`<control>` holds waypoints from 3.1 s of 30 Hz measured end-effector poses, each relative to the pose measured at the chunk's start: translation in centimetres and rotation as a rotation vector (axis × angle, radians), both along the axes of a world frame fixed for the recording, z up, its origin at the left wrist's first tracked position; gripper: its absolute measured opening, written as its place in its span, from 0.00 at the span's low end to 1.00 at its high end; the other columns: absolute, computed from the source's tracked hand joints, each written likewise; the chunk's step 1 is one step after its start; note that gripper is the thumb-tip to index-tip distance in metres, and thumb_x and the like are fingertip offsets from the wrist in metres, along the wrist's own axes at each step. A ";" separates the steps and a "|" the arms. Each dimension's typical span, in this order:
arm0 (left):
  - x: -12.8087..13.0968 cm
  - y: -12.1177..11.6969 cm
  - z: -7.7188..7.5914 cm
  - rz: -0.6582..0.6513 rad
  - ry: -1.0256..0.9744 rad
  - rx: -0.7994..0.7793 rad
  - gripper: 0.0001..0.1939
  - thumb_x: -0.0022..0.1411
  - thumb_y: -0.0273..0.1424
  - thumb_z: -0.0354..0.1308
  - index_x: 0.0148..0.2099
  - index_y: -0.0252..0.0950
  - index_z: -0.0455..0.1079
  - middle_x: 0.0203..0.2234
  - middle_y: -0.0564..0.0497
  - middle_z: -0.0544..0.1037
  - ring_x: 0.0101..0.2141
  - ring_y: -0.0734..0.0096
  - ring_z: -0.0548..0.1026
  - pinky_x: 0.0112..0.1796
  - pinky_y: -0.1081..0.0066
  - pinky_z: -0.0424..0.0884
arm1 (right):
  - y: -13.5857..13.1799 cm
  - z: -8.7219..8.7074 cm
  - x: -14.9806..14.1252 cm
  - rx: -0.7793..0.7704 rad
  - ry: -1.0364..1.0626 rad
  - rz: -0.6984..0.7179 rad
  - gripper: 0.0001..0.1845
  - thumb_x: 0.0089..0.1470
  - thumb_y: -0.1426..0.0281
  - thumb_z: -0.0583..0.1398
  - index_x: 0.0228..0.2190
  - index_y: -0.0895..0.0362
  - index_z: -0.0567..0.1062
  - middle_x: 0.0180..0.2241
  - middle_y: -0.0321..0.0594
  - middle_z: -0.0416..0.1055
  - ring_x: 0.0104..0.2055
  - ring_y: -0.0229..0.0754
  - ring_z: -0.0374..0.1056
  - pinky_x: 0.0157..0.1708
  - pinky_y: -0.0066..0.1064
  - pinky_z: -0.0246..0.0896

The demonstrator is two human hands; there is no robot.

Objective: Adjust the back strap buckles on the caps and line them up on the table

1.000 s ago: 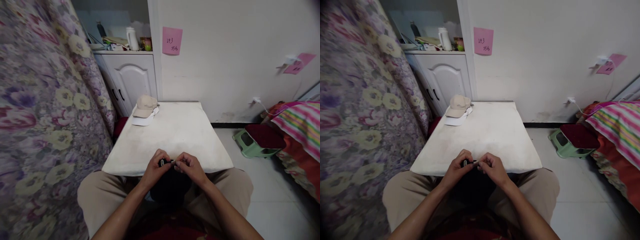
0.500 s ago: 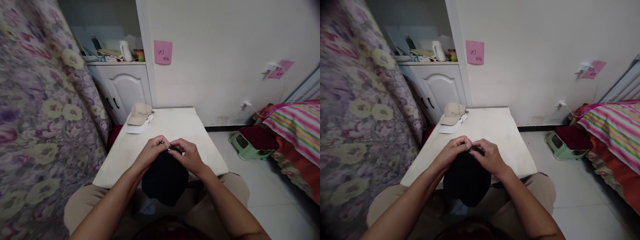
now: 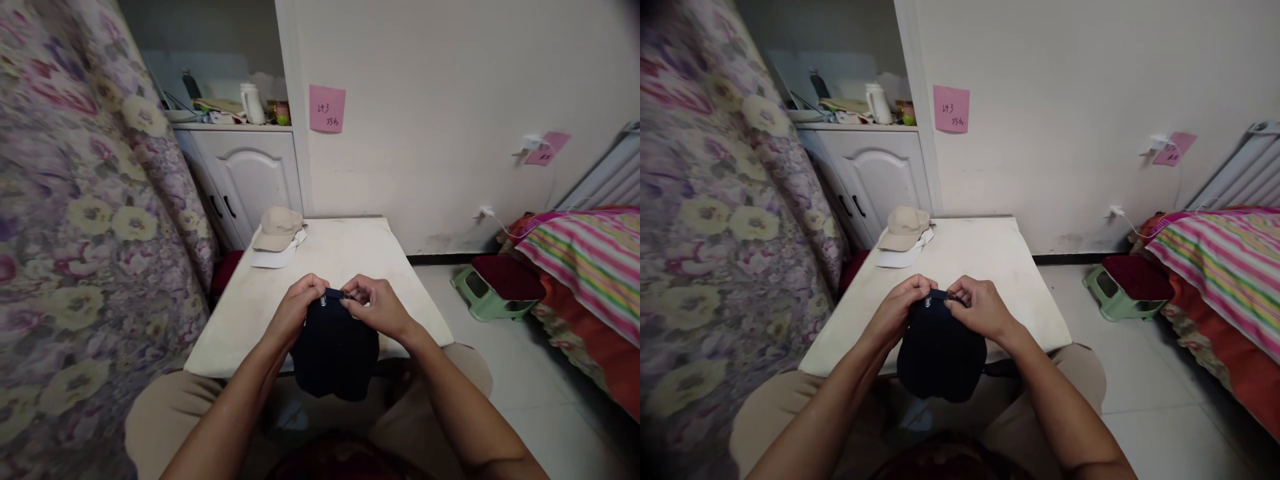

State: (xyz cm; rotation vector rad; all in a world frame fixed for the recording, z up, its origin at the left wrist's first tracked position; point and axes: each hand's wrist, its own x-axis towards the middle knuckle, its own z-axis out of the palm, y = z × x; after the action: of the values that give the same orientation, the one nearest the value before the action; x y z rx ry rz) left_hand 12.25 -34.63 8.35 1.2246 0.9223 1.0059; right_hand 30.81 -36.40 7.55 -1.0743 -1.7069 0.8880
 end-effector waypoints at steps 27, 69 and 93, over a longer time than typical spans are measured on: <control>-2.9 -1.0 -1.7 -0.089 0.047 -0.090 0.06 0.53 0.31 0.57 0.29 0.34 0.64 0.25 0.53 0.71 0.25 0.75 0.64 0.27 0.74 0.55 | 1.0 -1.2 0.1 -0.374 0.103 0.266 0.11 0.42 0.72 0.67 0.28 0.57 0.70 0.22 0.30 0.68 0.22 0.32 0.62 0.24 0.24 0.54; -2.8 -5.5 -3.8 0.265 0.591 0.669 0.06 0.58 0.28 0.60 0.40 0.40 0.70 0.36 0.47 0.73 0.40 0.60 0.70 0.42 0.65 0.64 | -1.2 -2.5 -4.0 -0.620 0.641 0.205 0.14 0.44 0.63 0.68 0.24 0.58 0.71 0.19 0.30 0.63 0.18 0.30 0.54 0.19 0.23 0.47; 0.2 -7.7 -1.5 0.200 0.110 0.106 0.10 0.52 0.31 0.64 0.37 0.37 0.68 0.30 0.53 0.73 0.31 0.71 0.71 0.33 0.73 0.67 | -4.7 -2.0 -3.6 -0.516 0.838 0.155 0.14 0.45 0.63 0.68 0.26 0.56 0.69 0.25 0.33 0.69 0.23 0.34 0.60 0.25 0.25 0.56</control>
State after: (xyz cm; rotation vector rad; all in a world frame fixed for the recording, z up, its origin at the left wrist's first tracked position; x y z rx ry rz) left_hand 12.47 -42.31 6.87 1.3050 1.1054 1.1666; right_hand 27.25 -41.12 5.59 -0.7086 -0.8760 1.6519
